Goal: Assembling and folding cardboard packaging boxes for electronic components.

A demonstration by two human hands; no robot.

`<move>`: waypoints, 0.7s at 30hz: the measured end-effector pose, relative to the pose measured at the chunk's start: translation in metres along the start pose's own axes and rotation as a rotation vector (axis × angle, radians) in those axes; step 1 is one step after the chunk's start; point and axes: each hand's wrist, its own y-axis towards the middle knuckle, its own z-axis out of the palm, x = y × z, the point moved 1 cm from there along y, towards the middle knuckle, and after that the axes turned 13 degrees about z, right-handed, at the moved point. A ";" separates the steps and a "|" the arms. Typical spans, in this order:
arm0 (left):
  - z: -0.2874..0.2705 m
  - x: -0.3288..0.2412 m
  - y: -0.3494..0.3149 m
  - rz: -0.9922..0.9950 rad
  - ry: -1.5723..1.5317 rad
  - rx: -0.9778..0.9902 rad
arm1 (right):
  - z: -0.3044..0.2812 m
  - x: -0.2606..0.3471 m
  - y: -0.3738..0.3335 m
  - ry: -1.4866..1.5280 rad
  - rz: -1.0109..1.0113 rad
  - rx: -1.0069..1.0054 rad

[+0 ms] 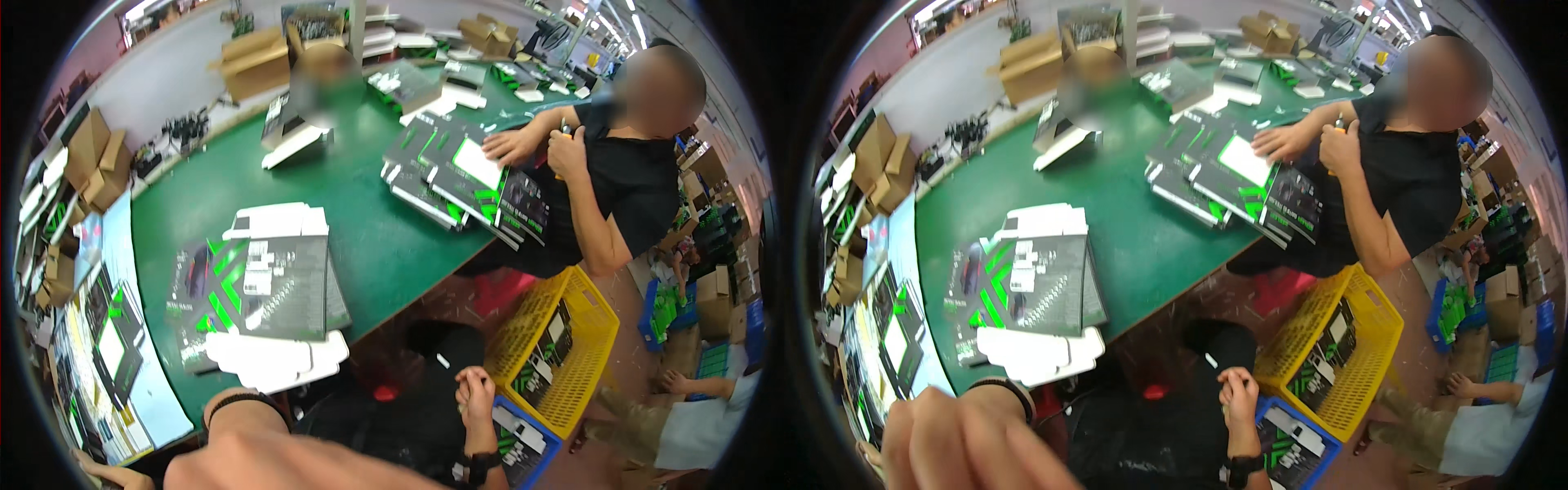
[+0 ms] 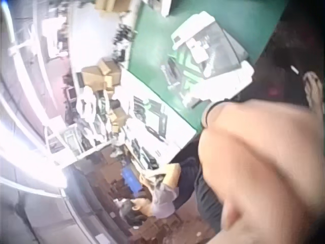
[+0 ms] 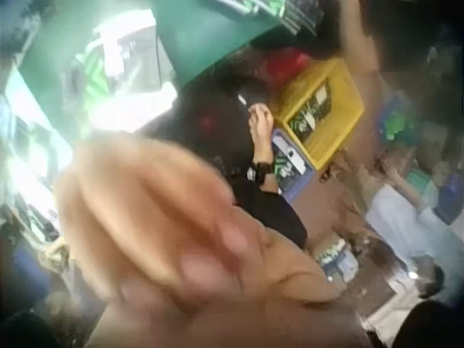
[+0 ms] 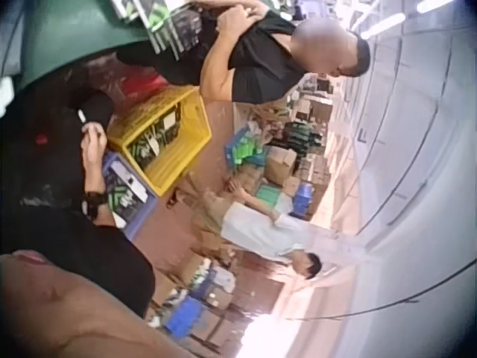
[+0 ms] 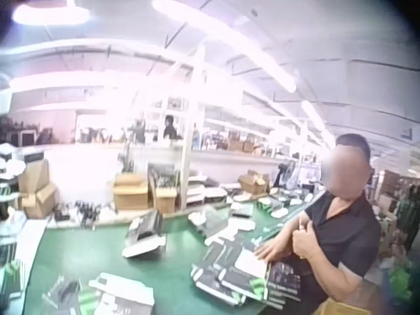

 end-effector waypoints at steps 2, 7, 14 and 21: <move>-0.001 -0.010 0.000 -0.110 0.184 -0.212 | 0.005 0.009 0.000 -0.029 -0.008 0.001; -0.076 0.015 0.002 0.096 -0.539 0.117 | 0.021 -0.003 0.006 -0.033 0.023 0.014; -0.086 0.016 0.010 0.139 -0.642 0.213 | 0.021 -0.026 0.004 -0.134 0.132 0.088; -0.101 0.019 0.007 0.077 -0.674 0.218 | 0.023 -0.027 0.005 -0.186 0.134 0.061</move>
